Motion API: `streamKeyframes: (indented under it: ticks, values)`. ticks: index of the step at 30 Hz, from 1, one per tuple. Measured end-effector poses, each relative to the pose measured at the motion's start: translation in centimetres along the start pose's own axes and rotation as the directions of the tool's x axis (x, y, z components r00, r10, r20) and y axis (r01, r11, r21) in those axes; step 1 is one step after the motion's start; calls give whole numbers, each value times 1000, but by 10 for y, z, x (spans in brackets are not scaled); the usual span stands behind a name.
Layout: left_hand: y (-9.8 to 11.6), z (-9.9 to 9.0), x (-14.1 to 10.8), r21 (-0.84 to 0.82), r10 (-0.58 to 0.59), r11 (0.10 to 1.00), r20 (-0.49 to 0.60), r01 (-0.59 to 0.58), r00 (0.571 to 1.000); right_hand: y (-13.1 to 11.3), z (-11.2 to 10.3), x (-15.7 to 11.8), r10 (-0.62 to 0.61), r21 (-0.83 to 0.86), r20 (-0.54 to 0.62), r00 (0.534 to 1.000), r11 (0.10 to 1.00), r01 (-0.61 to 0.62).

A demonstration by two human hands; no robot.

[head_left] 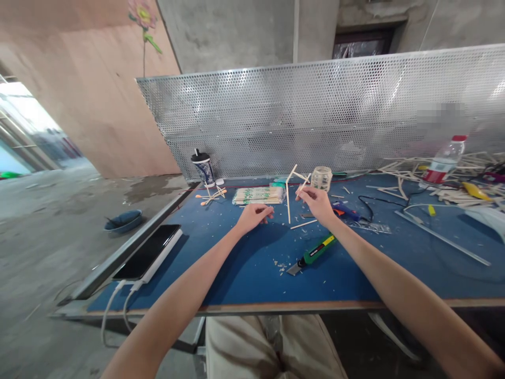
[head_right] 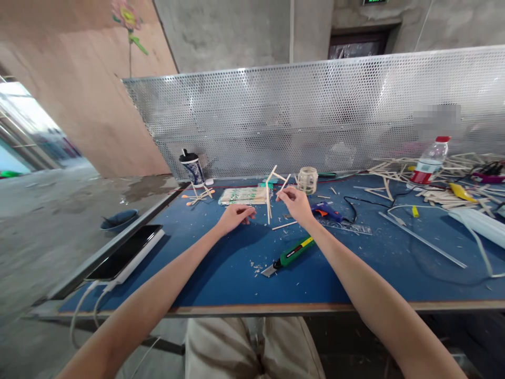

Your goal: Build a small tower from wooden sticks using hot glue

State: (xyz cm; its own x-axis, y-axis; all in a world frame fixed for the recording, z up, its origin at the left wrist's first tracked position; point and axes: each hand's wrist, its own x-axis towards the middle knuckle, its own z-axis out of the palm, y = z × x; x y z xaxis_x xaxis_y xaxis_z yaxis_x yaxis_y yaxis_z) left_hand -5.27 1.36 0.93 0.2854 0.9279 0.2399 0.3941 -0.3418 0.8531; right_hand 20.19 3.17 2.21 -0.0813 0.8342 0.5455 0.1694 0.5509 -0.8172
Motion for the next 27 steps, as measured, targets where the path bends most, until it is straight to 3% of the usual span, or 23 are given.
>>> streamKeyframes:
  ticks: [6, 10, 15, 27]
  values:
    - [1, 3, 1, -12, 70, 997, -56, -70, 996, -1, 1, -2, -20, -70, 85, 996, 997, 26]
    - [11, 2, 0, -77, 95, 991, -181, -111, 979, -12, 6, -9, -50, -171, 148, 988, 982, 76]
    - [24, -3, -3, -20, 150, 987, -282, -162, 948, -23, 14, -17, -135, -228, 170, 976, 958, 172]
    - [32, -5, -8, -56, 215, 970, -238, -235, 947, -30, 18, -21, -109, -202, 210, 972, 967, 152]
